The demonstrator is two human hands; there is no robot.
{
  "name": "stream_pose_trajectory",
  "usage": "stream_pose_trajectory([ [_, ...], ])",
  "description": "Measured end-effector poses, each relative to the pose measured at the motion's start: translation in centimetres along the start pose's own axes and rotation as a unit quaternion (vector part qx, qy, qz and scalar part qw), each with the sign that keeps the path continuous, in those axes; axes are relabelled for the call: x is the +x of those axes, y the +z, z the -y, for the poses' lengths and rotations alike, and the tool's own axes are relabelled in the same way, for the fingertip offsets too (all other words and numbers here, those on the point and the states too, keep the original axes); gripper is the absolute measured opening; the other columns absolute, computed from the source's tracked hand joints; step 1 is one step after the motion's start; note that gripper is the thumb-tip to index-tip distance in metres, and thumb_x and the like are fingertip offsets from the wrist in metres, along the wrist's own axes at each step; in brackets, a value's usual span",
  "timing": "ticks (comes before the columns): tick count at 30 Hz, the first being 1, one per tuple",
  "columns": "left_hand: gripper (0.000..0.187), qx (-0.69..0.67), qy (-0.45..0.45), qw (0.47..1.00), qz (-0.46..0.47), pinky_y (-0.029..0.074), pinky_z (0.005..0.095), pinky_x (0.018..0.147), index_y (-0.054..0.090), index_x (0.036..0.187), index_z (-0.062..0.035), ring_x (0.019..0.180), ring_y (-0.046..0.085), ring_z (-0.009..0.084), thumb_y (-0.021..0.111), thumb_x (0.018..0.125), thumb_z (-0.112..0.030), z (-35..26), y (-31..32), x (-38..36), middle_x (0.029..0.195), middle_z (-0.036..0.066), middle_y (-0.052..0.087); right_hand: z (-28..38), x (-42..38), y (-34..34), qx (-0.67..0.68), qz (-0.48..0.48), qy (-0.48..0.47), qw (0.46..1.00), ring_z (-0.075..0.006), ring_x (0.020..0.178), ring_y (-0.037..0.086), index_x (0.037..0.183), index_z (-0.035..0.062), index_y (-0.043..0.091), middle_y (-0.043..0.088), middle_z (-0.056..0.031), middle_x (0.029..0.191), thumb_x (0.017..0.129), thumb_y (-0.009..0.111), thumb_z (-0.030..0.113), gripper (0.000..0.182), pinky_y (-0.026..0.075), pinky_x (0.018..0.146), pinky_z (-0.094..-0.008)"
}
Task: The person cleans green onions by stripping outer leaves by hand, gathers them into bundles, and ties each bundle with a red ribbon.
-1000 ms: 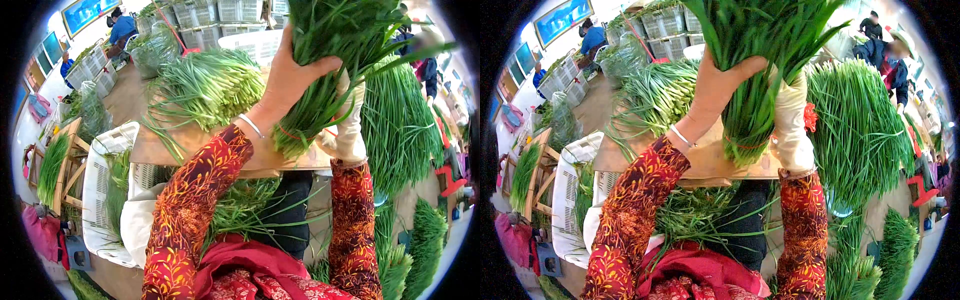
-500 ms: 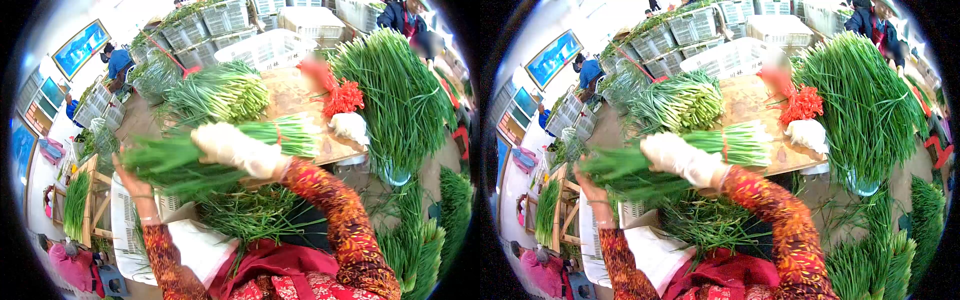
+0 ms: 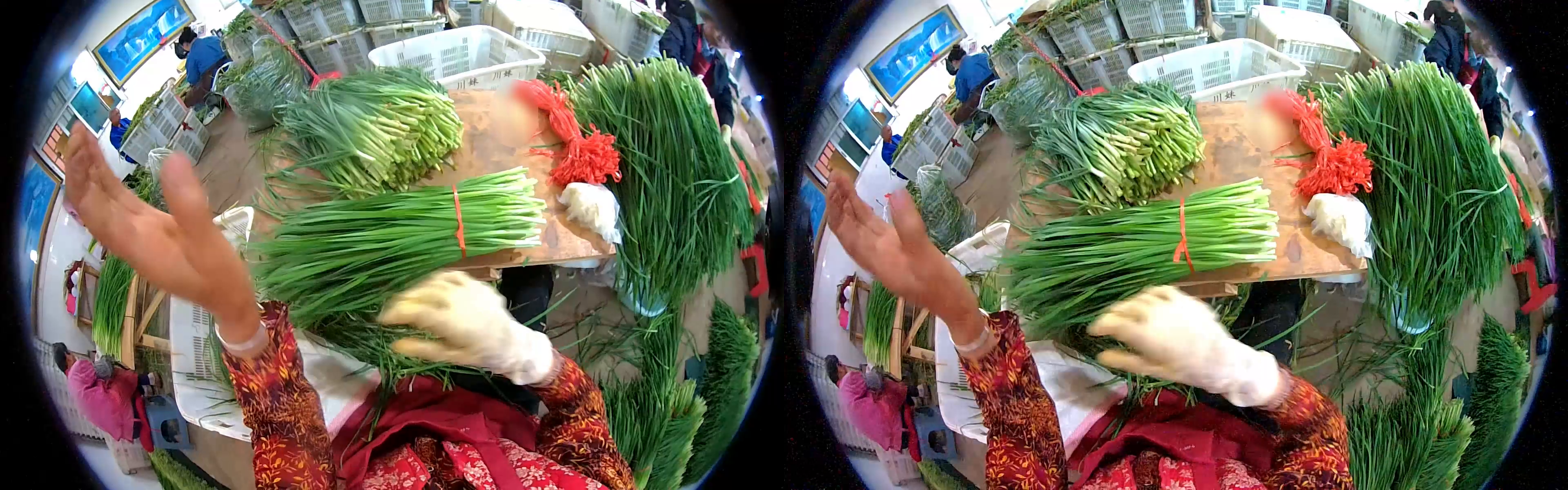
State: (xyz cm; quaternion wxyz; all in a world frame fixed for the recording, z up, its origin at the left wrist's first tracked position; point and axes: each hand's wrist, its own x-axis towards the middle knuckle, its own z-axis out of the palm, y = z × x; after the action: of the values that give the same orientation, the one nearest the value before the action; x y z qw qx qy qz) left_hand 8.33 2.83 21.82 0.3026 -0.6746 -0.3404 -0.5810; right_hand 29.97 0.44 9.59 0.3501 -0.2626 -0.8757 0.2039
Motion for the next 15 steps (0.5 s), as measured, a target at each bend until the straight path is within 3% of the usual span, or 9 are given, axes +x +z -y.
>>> stream_pose_trajectory([
  [2, 0.051, -0.104, -0.011, 0.953, 0.284, 0.021, 0.0372, 0.104, 0.04, 0.125, -0.0006, 0.121, 0.036, 0.0258, 0.05, 0.075, -0.001, -2.4, 1.9, -3.2, 0.124, 0.017, 0.044, -2.7, -2.1, 0.2, 0.159, -0.173, 0.17, 0.957, -0.0104, 0.06, 0.055, 0.112, 0.0082, 0.054, 0.058, -0.0024, 0.068, 0.081, 0.061, 0.015, 0.032, 0.045, 0.055, -0.0246],
  [4, 0.062, -0.135, -0.018, 0.884, 0.448, 0.021, 0.0435, 0.105, 0.034, 0.129, -0.0054, 0.125, 0.031, 0.0299, 0.06, 0.074, -0.012, -3.0, 5.1, -6.5, 0.13, 0.016, 0.037, -4.2, -1.7, -0.1, 0.224, -0.21, 0.293, 0.906, -0.0054, 0.054, 0.048, 0.112, 0.0098, 0.055, 0.055, 0.0012, 0.065, 0.082, 0.058, 0.007, 0.03, 0.041, 0.049, -0.0189],
  [6, 0.076, -0.149, -0.049, 0.853, 0.497, 0.019, 0.0444, 0.105, 0.028, 0.131, -0.0047, 0.127, 0.028, 0.0287, 0.068, 0.069, -0.021, -1.6, 7.7, -10.9, 0.134, 0.016, 0.032, -5.7, -0.9, 0.5, 0.217, -0.17, 0.271, 0.922, -0.0044, 0.051, 0.045, 0.114, 0.0115, 0.054, 0.054, 0.0018, 0.065, 0.083, 0.058, 0.007, 0.032, 0.039, 0.046, -0.0191],
  [7, 0.082, -0.127, -0.017, 0.85, 0.511, 0.019, 0.0444, 0.106, 0.027, 0.132, -0.0042, 0.127, 0.027, 0.0288, 0.071, 0.065, -0.025, -0.9, 8.4, -12.2, 0.134, 0.016, 0.032, -5.5, -0.1, 0.4, 0.208, -0.116, 0.297, 0.925, -0.0048, 0.051, 0.045, 0.114, 0.0131, 0.055, 0.054, 0.0017, 0.065, 0.083, 0.058, 0.008, 0.032, 0.039, 0.046, -0.0195],
  [8, 0.089, -0.102, 0.014, 0.845, 0.524, 0.019, 0.0443, 0.106, 0.025, 0.132, -0.0037, 0.127, 0.027, 0.0289, 0.074, 0.062, -0.029, -0.5, 8.8, -12.8, 0.135, 0.016, 0.031, -5.9, 0.4, 0.9, 0.151, -0.109, 0.252, 0.949, -0.0049, 0.051, 0.045, 0.114, 0.0136, 0.055, 0.054, 0.0019, 0.064, 0.083, 0.058, 0.008, 0.032, 0.039, 0.046, -0.0194],
  [11, 0.094, -0.113, -0.003, 0.844, 0.524, 0.02, 0.0438, 0.105, 0.028, 0.13, -0.0018, 0.127, 0.029, 0.0283, 0.077, 0.056, -0.032, -0.9, 9.4, -12.6, 0.134, 0.016, 0.033, -5.3, 1.5, 1.0, 0.219, -0.135, 0.333, 0.907, -0.0043, 0.048, 0.044, 0.102, 0.0095, 0.061, 0.054, 0.0023, 0.062, 0.084, 0.058, 0.012, 0.019, 0.036, 0.043, -0.0186],
  [13, 0.092, -0.115, -0.015, 0.848, 0.517, 0.022, 0.0419, 0.105, 0.032, 0.128, -0.0004, 0.125, 0.032, 0.0283, 0.077, 0.054, -0.031, -1.3, 9.9, -13.0, 0.131, 0.016, 0.036, -4.9, 2.1, 1.2, 0.166, -0.144, 0.333, 0.917, -0.0037, 0.045, 0.043, 0.1, 0.0061, 0.061, 0.053, 0.0023, 0.059, 0.086, 0.056, 0.014, 0.017, 0.034, 0.04, -0.0186],
  [15, 0.087, -0.122, -0.039, 0.868, 0.479, 0.024, 0.0399, 0.104, 0.035, 0.126, 0.0007, 0.122, 0.035, 0.0284, 0.076, 0.054, -0.029, -1.7, 10.7, -14.1, 0.129, 0.017, 0.04, -6.1, 1.8, 1.4, 0.21, -0.165, 0.322, 0.908, -0.0035, 0.043, 0.042, 0.091, 0.0042, 0.061, 0.053, 0.0023, 0.058, 0.086, 0.056, 0.018, 0.015, 0.032, 0.039, -0.0186],
])
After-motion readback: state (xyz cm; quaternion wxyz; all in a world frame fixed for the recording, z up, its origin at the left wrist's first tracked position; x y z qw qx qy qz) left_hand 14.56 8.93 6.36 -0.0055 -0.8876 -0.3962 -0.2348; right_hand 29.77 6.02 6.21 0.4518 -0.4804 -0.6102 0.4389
